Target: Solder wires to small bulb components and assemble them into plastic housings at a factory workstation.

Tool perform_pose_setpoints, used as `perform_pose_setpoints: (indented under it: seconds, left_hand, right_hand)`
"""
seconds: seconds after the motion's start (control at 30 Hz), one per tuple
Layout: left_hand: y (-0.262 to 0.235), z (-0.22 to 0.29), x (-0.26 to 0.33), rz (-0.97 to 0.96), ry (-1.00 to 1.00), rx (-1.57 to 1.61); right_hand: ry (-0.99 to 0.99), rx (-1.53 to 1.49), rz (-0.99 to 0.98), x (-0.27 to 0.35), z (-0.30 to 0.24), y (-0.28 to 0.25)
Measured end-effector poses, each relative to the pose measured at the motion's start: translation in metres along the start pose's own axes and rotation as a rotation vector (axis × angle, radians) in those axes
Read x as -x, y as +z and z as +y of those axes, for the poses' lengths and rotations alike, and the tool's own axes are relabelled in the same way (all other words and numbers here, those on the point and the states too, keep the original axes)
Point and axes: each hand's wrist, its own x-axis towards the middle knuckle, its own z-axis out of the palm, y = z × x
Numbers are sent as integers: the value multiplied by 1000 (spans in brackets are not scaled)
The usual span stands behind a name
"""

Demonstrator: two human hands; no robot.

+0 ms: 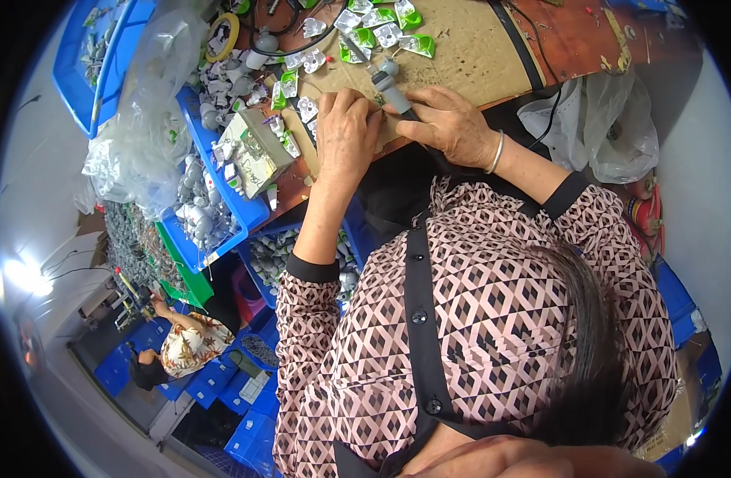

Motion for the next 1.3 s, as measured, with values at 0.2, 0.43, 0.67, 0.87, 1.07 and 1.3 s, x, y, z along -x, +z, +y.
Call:
perform_pose_setpoints:
  seconds: [0.2,0.43,0.67,0.87,1.07,1.3]
  left_hand:
    - [5,4,3,42,-71,53]
    - [14,5,-3,214,137,45]
    - [19,-3,-6,168,111,176]
    - [21,2,-2,192,-1,185]
    - [23,5,-1,238,-2,162]
    - [26,3,5,238,-63,199]
  right_hand:
    - [117,-65,97,-2,0,-6]
    - [81,-156,126,14,2,-33]
    - [56,-201,51,22,-2,-71]
    - [169,-506,67,41,-3,-98]
    - [530,-762,-115,33,5,-106]
    - [435,-693,-31,34,10,-100]
